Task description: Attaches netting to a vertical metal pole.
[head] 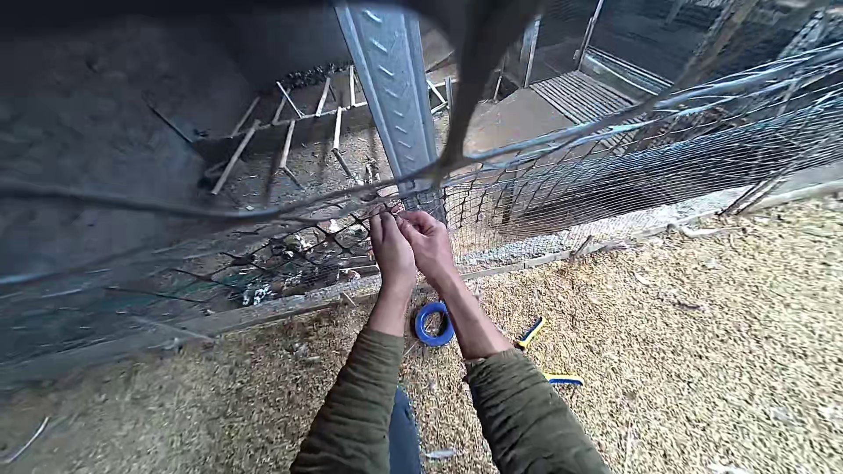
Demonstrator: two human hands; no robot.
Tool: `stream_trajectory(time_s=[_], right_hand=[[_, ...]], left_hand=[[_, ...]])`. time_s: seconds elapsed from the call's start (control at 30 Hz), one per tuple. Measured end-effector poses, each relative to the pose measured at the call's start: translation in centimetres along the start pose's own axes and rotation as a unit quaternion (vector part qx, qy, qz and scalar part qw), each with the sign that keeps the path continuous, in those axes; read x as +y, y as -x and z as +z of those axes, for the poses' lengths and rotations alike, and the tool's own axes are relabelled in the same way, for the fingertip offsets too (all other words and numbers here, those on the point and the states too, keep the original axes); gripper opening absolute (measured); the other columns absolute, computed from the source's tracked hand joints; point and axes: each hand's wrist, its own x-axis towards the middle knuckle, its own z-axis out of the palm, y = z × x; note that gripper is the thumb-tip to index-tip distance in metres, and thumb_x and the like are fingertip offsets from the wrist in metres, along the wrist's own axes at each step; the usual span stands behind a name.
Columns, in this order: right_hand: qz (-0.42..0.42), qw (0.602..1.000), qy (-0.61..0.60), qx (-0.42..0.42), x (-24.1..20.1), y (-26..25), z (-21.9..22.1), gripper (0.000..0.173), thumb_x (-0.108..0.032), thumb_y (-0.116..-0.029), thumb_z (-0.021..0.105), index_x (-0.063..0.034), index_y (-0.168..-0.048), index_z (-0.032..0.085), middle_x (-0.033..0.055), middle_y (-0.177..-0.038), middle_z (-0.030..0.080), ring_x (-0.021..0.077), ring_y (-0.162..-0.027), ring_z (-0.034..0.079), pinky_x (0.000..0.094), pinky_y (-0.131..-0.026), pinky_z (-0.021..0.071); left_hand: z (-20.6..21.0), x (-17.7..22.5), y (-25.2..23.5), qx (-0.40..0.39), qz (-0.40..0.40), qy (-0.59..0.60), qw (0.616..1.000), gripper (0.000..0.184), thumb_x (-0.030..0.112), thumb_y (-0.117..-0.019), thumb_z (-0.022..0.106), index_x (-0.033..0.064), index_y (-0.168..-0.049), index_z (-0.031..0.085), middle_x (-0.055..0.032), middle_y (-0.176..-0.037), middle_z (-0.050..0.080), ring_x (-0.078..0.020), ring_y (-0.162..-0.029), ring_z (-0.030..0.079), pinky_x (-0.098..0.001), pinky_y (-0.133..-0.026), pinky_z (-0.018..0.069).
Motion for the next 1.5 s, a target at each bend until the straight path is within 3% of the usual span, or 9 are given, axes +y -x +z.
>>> stream_trajectory(time_s=[0.2, 0.4, 0.8, 0.9, 1.0, 1.1, 1.2, 1.33, 1.5], right_hand=[[0.038, 0.991, -0.106, -0.067, -0.3, -0.3, -0.7, 0.029, -0.026, -0.1075, 0.055, -0.0066, -0.121, 0.07, 0.0066, -0.087, 0.069, 0.0107, -0.069, 0.06, 0.0312, -0.064, 0.0519], [0.075, 0.982, -0.168, -0.039, -0.7, -0.6, -0.4, 0.015, -0.019, -0.1019, 0.065, -0.0048, -0.103, 0.071, 0.0009, -0.073, 0.065, 0.0024, -0.053, 0.048, 0.0201, -0.049, 0.0397], [0.027, 0.991, -0.126, -0.039, 1.4, -0.6, -1.1, 0.018, -0.02, -0.1017, 0.065, -0.006, -0.105, 0.076, -0.0003, -0.076, 0.067, 0.0021, -0.053, 0.044, 0.0216, -0.051, 0.0375], [0.023, 0.995, -0.086, -0.054, 2.0, 0.0, -1.8, 0.024, -0.018, -0.104, 0.062, -0.0066, -0.121, 0.074, 0.0036, -0.096, 0.074, 0.0051, -0.073, 0.06, 0.0262, -0.068, 0.0497], [-0.003, 0.997, -0.041, -0.065, 2.2, 0.1, -2.1, 0.026, -0.018, -0.1058, 0.058, -0.0069, -0.124, 0.072, 0.0056, -0.101, 0.075, 0.0077, -0.083, 0.066, 0.0309, -0.079, 0.054], [-0.038, 0.995, 0.03, -0.086, 2.4, -0.3, -2.6, 0.025, -0.017, -0.1058, 0.057, -0.0084, -0.124, 0.072, 0.0064, -0.096, 0.074, 0.0112, -0.08, 0.065, 0.0366, -0.078, 0.0544], [-0.07, 0.991, 0.087, -0.073, 2.6, -0.5, -2.3, 0.024, -0.016, -0.1051, 0.057, -0.0069, -0.12, 0.073, 0.0096, -0.091, 0.074, 0.0167, -0.078, 0.068, 0.0411, -0.076, 0.0558], [-0.045, 0.985, 0.162, -0.046, 2.5, -0.5, -1.1, 0.028, -0.026, -0.1067, 0.055, -0.0081, -0.121, 0.071, 0.0158, -0.089, 0.074, 0.0327, -0.086, 0.072, 0.056, -0.083, 0.0558], [-0.069, 0.981, 0.182, -0.021, 3.5, -0.8, -0.6, 0.028, -0.024, -0.1062, 0.054, -0.0089, -0.12, 0.073, 0.0156, -0.091, 0.075, 0.0336, -0.089, 0.073, 0.0576, -0.083, 0.0561]], left_hand=[[0.1, 0.4, 0.5, -0.007, -0.009, 0.032, 0.999, 0.037, 0.028, -0.1138, 0.026, 0.0099, -0.135, 0.05, -0.0043, -0.115, 0.059, -0.01, -0.101, 0.06, -0.0328, -0.087, 0.0526], [-1.0, 1.5, 0.3, -0.038, -0.018, -0.039, 0.998, 0.036, 0.022, -0.1131, 0.031, 0.0019, -0.133, 0.053, -0.0104, -0.116, 0.061, -0.0139, -0.1, 0.061, -0.0355, -0.091, 0.0525], [-0.4, -0.4, -0.1, 0.029, 0.029, -0.045, 0.998, 0.035, 0.022, -0.1124, 0.037, 0.0014, -0.124, 0.063, -0.0074, -0.102, 0.063, -0.0111, -0.088, 0.06, -0.032, -0.084, 0.0507], [0.0, -0.8, -0.3, 0.038, 0.039, -0.051, 0.997, 0.035, 0.024, -0.1128, 0.034, 0.0058, -0.117, 0.063, 0.0004, -0.079, 0.05, -0.0084, -0.068, 0.051, -0.0283, -0.068, 0.0466], [0.7, -0.7, 0.0, 0.063, 0.037, -0.061, 0.996, 0.036, 0.025, -0.1133, 0.032, 0.0073, -0.118, 0.062, -0.0003, -0.085, 0.053, -0.0083, -0.072, 0.05, -0.0289, -0.071, 0.0453], [0.9, -0.5, 0.2, 0.069, 0.023, -0.065, 0.995, 0.038, 0.028, -0.1136, 0.029, 0.0064, -0.122, 0.059, -0.0029, -0.092, 0.053, -0.0102, -0.078, 0.051, -0.0309, -0.074, 0.0457], [1.0, -0.2, 0.4, 0.065, 0.008, -0.052, 0.996, 0.042, 0.027, -0.1137, 0.026, 0.0027, -0.132, 0.055, -0.0112, -0.111, 0.058, -0.0169, -0.096, 0.055, -0.0381, -0.089, 0.0466], [1.5, -0.1, 0.5, 0.072, -0.005, -0.028, 0.997, 0.038, 0.026, -0.1137, 0.026, 0.0055, -0.127, 0.055, -0.0054, -0.096, 0.051, -0.0122, -0.082, 0.052, -0.0331, -0.077, 0.0464], [1.5, 0.1, 0.4, 0.065, -0.014, -0.015, 0.998, 0.038, 0.027, -0.1141, 0.027, 0.0074, -0.132, 0.054, -0.0061, -0.094, 0.052, -0.0134, -0.083, 0.054, -0.0345, -0.078, 0.0483]])
